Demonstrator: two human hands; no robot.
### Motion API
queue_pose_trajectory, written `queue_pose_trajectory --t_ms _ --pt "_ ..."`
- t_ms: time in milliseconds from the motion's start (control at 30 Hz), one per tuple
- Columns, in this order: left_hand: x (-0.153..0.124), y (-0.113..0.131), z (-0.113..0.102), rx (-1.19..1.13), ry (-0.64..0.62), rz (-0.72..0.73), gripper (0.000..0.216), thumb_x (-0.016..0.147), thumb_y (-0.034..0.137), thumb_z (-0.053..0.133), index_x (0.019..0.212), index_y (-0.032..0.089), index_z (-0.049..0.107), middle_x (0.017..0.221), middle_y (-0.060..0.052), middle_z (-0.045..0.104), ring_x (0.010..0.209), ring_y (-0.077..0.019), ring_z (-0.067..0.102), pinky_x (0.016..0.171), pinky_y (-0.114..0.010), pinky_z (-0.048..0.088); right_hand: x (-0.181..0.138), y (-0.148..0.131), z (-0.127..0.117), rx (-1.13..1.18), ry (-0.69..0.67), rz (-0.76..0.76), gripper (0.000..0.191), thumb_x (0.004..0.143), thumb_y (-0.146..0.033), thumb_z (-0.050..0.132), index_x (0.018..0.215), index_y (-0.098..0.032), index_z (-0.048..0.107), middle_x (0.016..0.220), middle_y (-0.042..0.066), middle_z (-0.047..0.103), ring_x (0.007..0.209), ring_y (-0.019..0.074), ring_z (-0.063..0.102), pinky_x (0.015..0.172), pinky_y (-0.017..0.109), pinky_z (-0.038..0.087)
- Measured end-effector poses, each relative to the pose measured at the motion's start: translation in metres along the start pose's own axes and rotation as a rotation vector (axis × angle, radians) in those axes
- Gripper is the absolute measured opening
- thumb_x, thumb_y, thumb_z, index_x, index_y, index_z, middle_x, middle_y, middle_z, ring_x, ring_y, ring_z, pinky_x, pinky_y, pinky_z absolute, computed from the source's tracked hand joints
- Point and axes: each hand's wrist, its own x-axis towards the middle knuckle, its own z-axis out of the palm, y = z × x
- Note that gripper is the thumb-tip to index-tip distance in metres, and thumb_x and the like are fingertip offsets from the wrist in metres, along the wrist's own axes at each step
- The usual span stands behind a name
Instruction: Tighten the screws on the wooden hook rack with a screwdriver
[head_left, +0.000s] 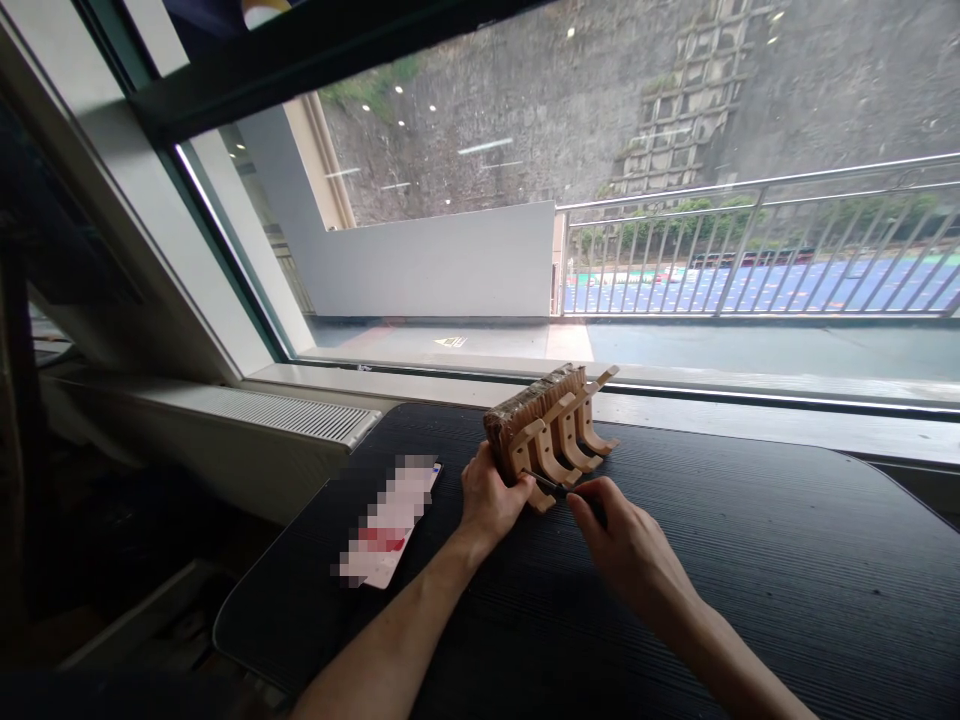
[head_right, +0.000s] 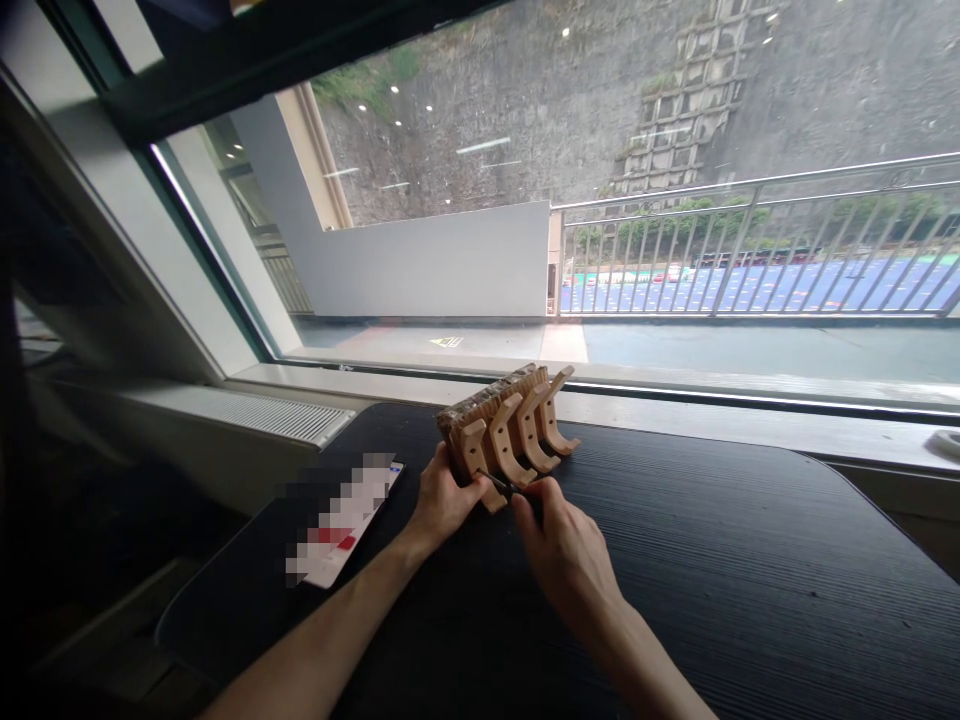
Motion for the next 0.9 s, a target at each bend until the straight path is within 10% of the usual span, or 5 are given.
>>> queue_pose_trajectory --t_ms 367,667,900 --pt "-0.007 0.006 0.006 0.023 0.008 -0.017 0.031 0.065 0.021 0.068 0.089 0.021 0.048 0.094 -0.008 0.063 0.099 -0.0292 0.06 0.095 -0.044 0.042 -0.008 0.0 -0.008 -0.287 0.103 -0.338 0.024 0.095 -0.034 0.035 0.09 -0.023 0.056 0.075 0.002 0.066 0.064 0.0187 0.065 0.054 0.029 0.041" --pt "-0.014 0.015 0.008 0.003 0.051 -0.035 0.037 0.065 0.016 0.068 0.098 0.019 0.053 0.099 -0.006 0.062 0.1 -0.0264 0.059 0.097 -0.043 0.04 -0.008 0.012 -0.002 0.124 -0.187 0.228 0.043 0.084 -0.061 0.043 0.089 -0.023 0.062 0.077 0.003 0.069 0.07 0.0197 0.065 0.063 0.027 0.049" --pt "-0.02 0.018 0.008 -0.028 0.055 -0.013 0.041 0.064 0.018 0.07 0.102 0.019 0.054 0.099 -0.007 0.062 0.101 -0.0262 0.058 0.098 -0.044 0.04 -0.009 0.021 -0.003 -0.048 -0.135 0.252 0.044 0.074 -0.062 0.05 0.103 -0.03 0.059 0.084 0.002 0.071 0.069 0.0231 0.067 0.06 0.031 0.049"
